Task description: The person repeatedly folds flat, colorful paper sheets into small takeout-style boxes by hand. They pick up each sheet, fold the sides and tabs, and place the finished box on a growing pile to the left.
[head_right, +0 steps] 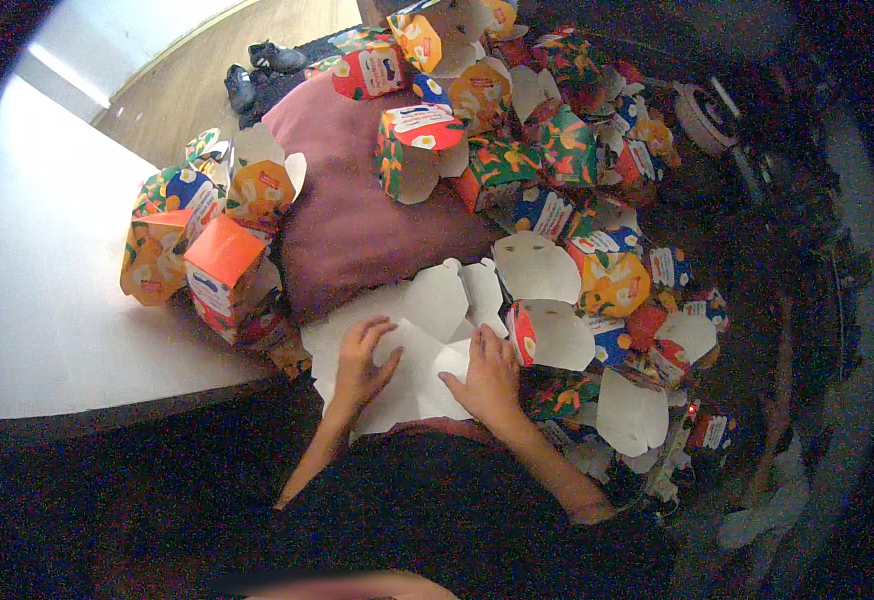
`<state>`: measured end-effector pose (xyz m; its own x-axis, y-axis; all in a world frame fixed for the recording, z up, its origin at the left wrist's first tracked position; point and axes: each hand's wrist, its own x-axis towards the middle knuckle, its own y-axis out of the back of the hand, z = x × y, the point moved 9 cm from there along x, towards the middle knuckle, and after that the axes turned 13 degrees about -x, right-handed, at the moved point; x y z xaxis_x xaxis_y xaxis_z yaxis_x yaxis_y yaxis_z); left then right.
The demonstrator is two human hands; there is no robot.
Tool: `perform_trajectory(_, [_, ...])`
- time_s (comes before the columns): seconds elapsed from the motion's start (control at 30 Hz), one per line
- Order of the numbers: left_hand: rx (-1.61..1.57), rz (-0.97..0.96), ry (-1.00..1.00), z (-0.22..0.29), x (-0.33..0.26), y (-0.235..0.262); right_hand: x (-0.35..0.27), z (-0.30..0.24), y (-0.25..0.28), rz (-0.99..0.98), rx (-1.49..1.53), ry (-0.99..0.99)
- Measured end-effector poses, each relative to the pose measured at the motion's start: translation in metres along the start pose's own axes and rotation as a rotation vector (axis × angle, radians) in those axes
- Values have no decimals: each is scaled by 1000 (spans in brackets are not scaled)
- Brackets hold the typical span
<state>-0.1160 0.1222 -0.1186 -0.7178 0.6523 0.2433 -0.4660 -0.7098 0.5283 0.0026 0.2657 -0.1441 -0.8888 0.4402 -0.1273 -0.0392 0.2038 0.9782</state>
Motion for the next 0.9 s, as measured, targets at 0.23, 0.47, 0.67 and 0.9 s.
perform_trajectory(0.23, [-126, -120, 16, -30, -19, -27, 7, 3, 13, -85, 742, 216])
perform_trajectory(0.47, [-1119, -495, 690, -34, -37, -66, 30, -25, 54, -12, 557, 734])
perform_trajectory(0.67, [-2089, -313, 756, 51, -14, -27, 23, -41, 94, -169, 1462, 641])
perform_trajectory(0.9, [-1214, -173, 754, 86, -8, 24, 19, -42, 145, 224, 811, 573])
